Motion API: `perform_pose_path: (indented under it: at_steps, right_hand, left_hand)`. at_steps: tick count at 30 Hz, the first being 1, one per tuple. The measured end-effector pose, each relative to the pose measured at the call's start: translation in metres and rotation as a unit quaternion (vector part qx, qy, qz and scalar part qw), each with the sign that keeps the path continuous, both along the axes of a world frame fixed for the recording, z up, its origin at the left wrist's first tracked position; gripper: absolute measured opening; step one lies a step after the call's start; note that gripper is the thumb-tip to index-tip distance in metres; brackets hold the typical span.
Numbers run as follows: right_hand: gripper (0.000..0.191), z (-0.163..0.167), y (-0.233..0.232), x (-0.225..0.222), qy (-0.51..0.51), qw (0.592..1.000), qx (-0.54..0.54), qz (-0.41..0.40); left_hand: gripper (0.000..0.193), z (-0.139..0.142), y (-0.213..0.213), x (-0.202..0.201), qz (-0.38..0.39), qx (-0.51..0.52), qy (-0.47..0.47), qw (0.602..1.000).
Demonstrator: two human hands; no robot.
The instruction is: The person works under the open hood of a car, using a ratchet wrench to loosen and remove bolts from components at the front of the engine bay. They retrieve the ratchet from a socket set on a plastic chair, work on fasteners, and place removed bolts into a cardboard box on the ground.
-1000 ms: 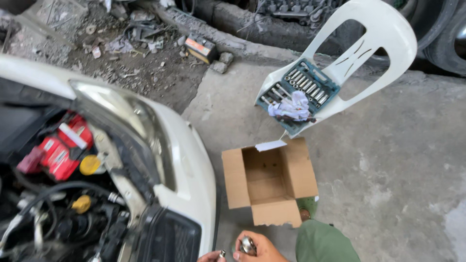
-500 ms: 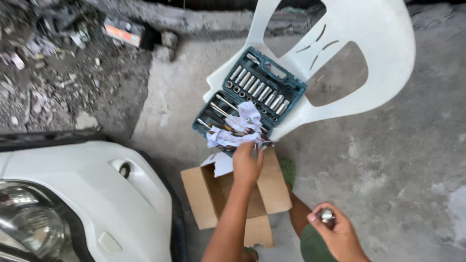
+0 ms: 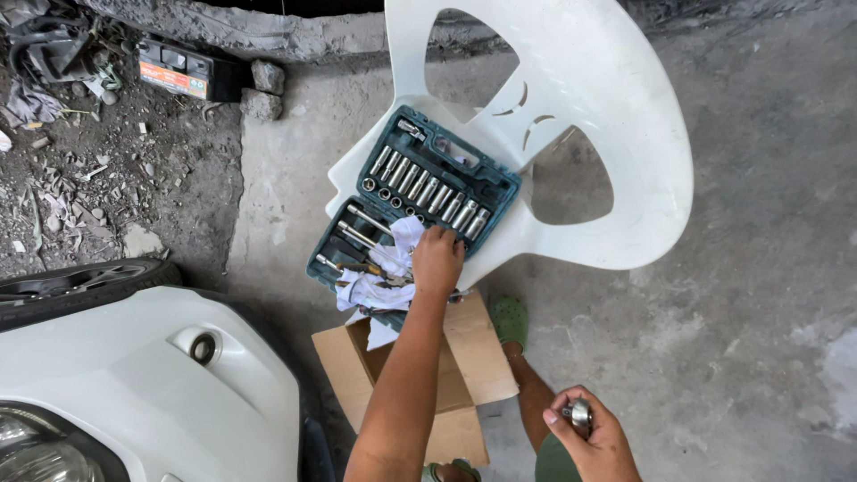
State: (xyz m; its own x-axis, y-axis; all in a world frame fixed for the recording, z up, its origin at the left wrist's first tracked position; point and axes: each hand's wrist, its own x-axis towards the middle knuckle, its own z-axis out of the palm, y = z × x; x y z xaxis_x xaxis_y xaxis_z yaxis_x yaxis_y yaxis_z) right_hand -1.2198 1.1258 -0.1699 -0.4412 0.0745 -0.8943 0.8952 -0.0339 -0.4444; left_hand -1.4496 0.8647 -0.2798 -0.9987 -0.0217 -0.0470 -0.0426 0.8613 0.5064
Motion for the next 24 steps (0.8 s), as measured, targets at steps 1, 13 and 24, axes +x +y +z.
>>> perform_pose_path:
  at_steps: [1,13,24]
  right_hand:
    - [0.015,0.002,0.001,-0.004,0.009,1.0,-0.001,-0.002]
    - [0.014,0.007,0.005,-0.027,0.023,1.0,0.004,0.019]
    - [0.014,0.003,0.0,-0.031,0.05,0.998,-0.002,0.027]
  left_hand:
    - [0.013,-0.001,0.0,0.0,-0.002,-0.001,-0.006,1.0]
    - [0.028,0.001,-0.016,0.011,-0.003,-0.002,0.01,1.0]
    - [0.025,0.003,-0.003,0.016,0.008,0.012,0.07,0.997]
